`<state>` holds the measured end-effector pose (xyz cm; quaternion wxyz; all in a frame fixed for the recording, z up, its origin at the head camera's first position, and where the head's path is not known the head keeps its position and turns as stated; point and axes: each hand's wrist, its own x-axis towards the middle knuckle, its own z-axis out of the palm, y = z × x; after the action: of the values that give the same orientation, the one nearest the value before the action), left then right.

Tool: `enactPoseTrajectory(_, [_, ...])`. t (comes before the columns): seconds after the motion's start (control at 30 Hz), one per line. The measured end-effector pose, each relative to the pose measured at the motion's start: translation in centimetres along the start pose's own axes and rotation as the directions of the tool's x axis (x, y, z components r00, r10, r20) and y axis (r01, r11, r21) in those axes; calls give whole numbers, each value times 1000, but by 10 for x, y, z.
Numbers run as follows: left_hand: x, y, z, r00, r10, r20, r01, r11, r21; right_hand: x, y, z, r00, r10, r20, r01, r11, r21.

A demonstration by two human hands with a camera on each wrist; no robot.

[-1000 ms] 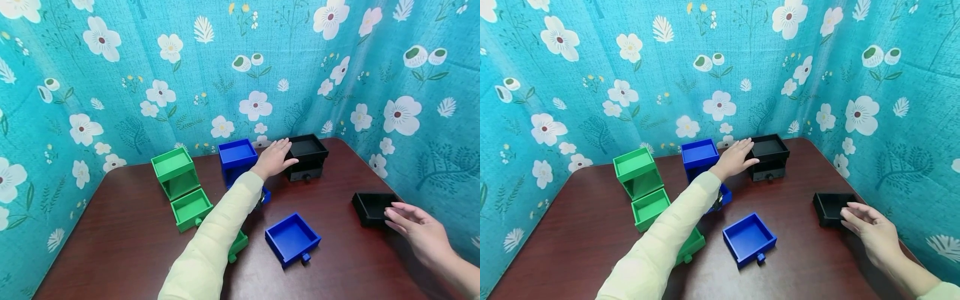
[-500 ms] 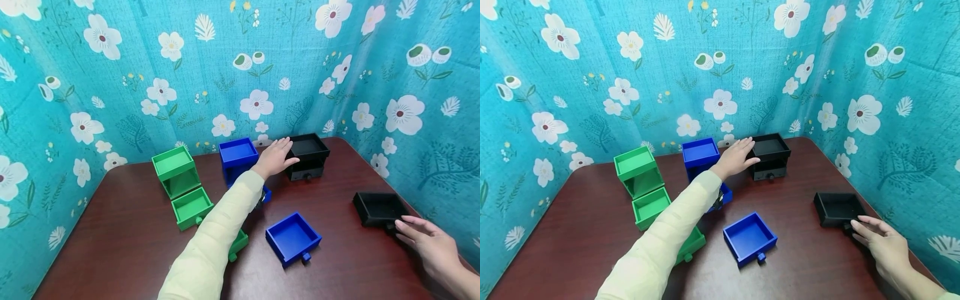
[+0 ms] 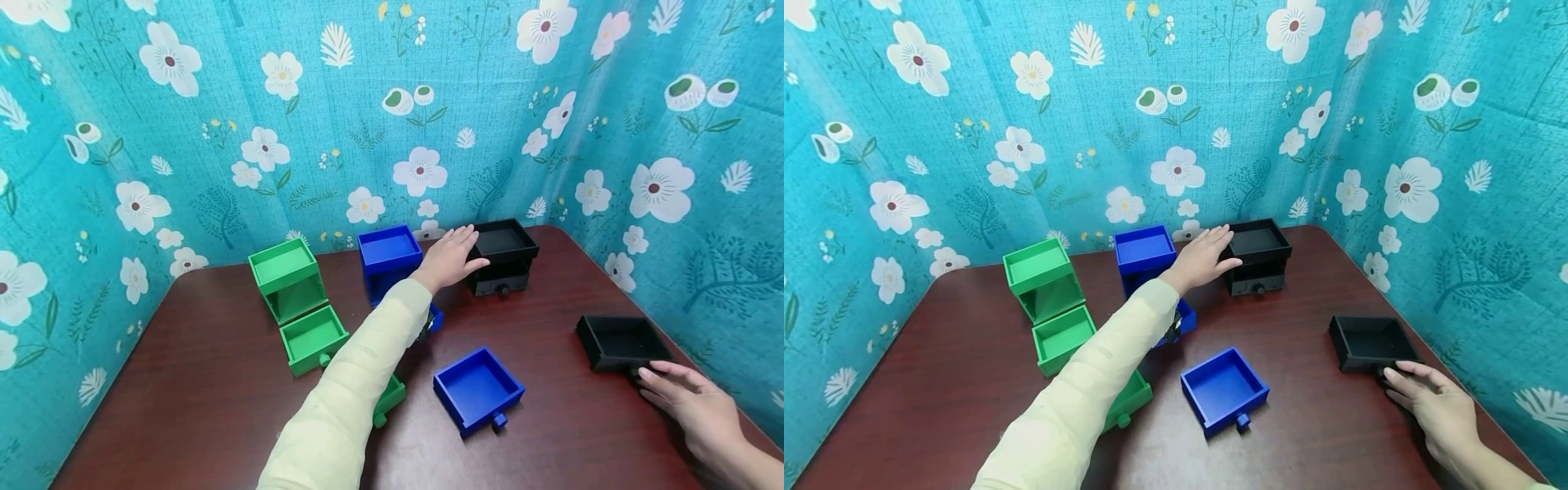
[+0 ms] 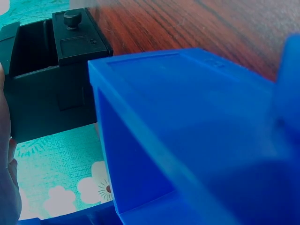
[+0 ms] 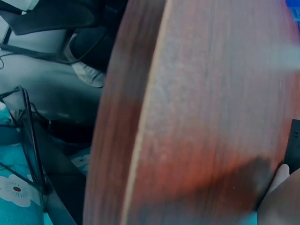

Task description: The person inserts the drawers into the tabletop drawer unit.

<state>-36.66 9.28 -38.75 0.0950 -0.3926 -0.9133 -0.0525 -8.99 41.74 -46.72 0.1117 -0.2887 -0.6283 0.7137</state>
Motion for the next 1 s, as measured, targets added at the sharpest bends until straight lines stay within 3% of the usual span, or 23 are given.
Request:
enactPoseTrajectory(0.23, [-1,0,-1,1000,-2,8,2,1000,2,-3,-4,1,995,14,98,-13,1000,-7])
enactPoseTrajectory(0.43, [-1,1,-2,1000,4,4,-4,1000,-4,-8,-9,2,980,68,187,-72,997,15])
enactPoseTrajectory(0.63, [-1,1,-2,1000,2,0,-2,1000,-3,-9,-9,7,981,93,171,-98,995,21])
enactPoseTrajectory(1.0, [-2,1,-1,1000,2,-1,-2,1000,-13,-10,-5,9,982,43,183,-61,994,90])
